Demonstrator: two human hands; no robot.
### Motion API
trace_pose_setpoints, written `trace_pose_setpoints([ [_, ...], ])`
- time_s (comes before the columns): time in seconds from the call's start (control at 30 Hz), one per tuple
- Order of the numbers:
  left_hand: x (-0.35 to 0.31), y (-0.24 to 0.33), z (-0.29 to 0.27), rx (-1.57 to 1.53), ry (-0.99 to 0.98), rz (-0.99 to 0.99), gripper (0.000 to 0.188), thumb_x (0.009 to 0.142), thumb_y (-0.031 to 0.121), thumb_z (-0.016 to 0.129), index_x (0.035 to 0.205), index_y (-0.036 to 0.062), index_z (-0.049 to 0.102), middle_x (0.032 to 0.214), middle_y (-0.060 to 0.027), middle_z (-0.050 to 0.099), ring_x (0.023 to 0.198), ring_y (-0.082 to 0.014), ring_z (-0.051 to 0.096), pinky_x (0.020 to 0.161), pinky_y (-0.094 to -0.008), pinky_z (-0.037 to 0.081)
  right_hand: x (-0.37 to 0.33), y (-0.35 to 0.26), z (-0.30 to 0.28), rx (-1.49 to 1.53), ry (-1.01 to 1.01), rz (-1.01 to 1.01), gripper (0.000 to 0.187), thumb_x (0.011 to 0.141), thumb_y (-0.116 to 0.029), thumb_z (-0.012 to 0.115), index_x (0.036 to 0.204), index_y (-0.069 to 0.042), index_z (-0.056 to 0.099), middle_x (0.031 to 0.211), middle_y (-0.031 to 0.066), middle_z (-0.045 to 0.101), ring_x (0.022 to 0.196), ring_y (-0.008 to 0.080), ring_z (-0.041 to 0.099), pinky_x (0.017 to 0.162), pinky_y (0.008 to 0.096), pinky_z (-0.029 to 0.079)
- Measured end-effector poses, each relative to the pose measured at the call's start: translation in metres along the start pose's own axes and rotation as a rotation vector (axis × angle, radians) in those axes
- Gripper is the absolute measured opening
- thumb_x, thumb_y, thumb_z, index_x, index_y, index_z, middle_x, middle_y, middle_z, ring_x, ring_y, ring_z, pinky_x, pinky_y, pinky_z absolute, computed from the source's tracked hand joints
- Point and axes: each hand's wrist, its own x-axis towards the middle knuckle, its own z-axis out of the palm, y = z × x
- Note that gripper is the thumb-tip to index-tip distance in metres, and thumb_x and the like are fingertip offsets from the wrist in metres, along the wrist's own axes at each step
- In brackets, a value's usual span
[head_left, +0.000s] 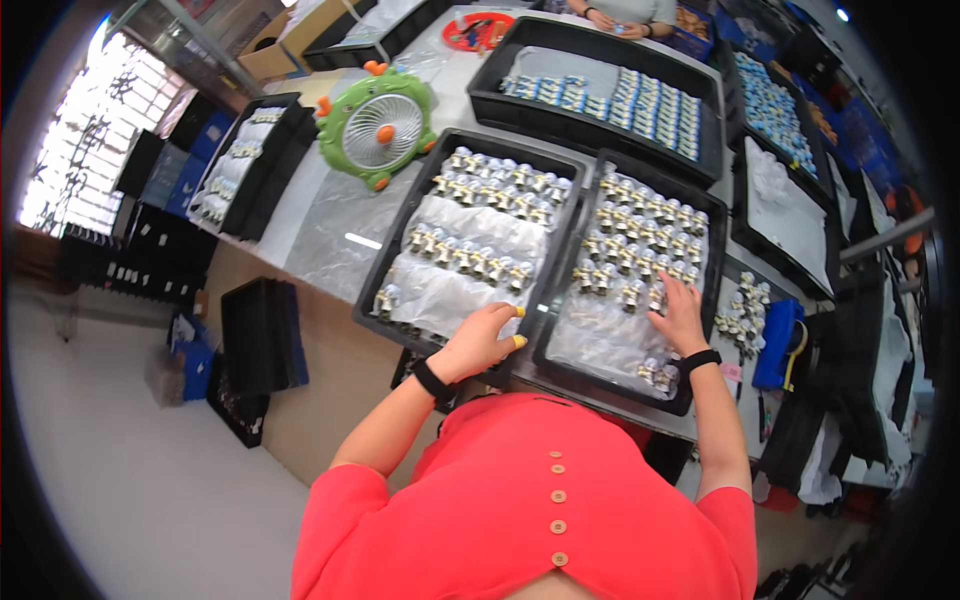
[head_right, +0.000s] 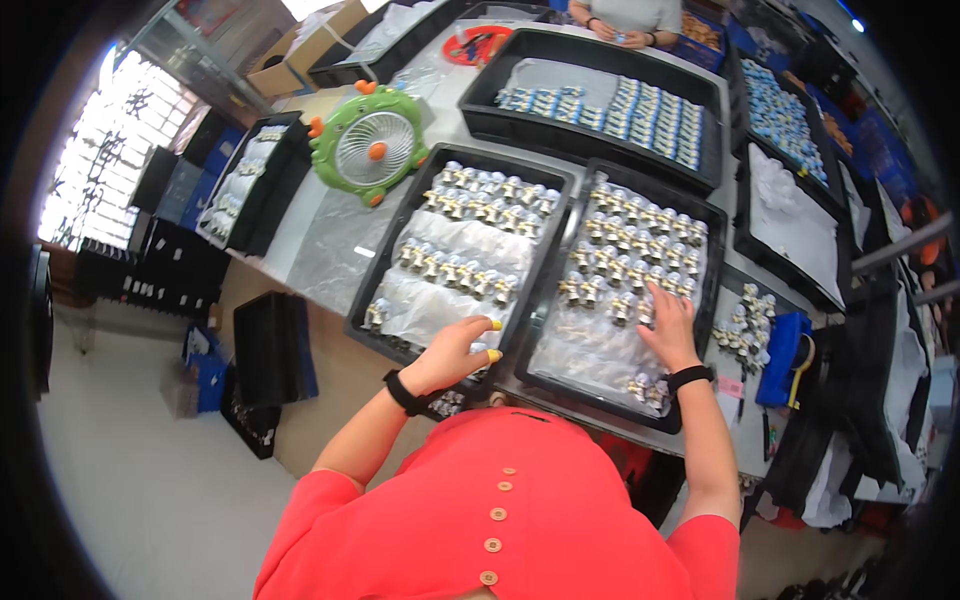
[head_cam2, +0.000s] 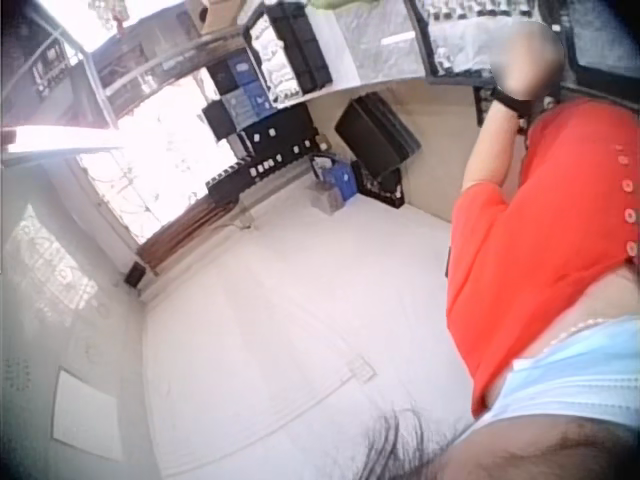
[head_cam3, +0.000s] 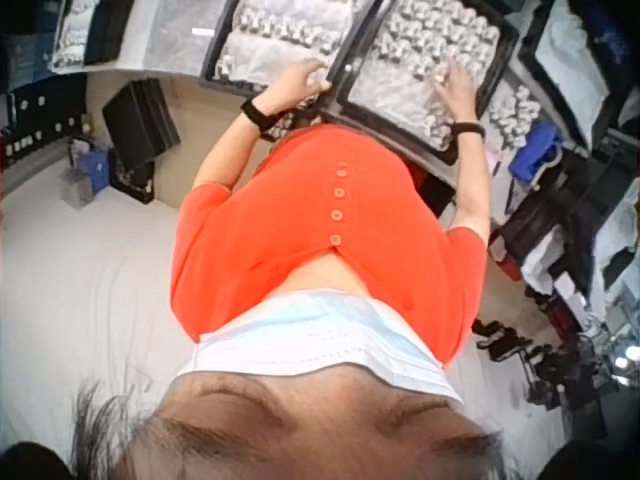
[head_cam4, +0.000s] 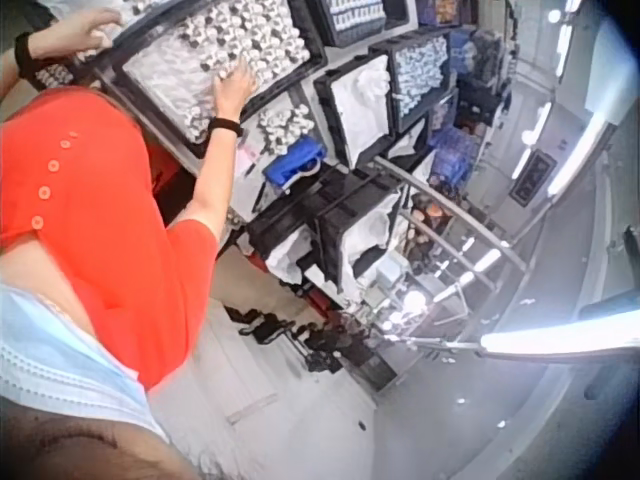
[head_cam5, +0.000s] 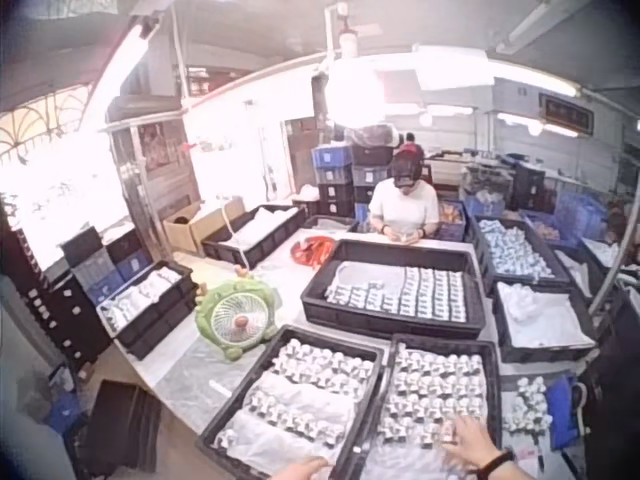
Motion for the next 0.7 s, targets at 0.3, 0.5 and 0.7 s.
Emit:
trace_pose_setpoints([
  [0.3,0.016,0.087,0.005,-1.098,-0.306,-0.149,0.055,0.092,0.01,0.052,0.14,0.0038,0.027,0.133,-0.0125,0.043,0.112,-0.0162,0.051,0.096,-0.0301,0.041,-0.026,-0.133,-0.08,0.62,0.108,-0.079,0.086,0.061,-0.009,0.08,0.135,-0.005,0.036,0.12,0.0115,0.056,0.108,0.0254,0.053,0.095,0.0362,0.04],
  [0.5,0.016,0.099,0.009,-1.217,-0.314,-0.092,0.056,0.09,0.006,0.053,0.14,0.0052,0.029,0.127,-0.011,0.047,0.107,-0.0152,0.052,0.093,-0.0304,0.044,-0.037,-0.147,-0.074,0.851,0.058,-0.094,0.087,0.063,-0.011,0.08,0.136,-0.005,0.033,0.124,0.0127,0.054,0.114,0.0261,0.053,0.098,0.0363,0.039],
  [0.7,0.01,0.1,0.009,-1.147,-0.214,-0.133,0.055,0.088,0.0,0.054,0.138,0.004,0.032,0.121,-0.0102,0.048,0.107,-0.0164,0.054,0.089,-0.0297,0.047,-0.037,-0.152,-0.07,0.916,0.015,-0.13,0.081,0.065,-0.012,0.08,0.133,-0.005,0.036,0.129,0.0146,0.05,0.117,0.0265,0.051,0.099,0.0367,0.039],
])
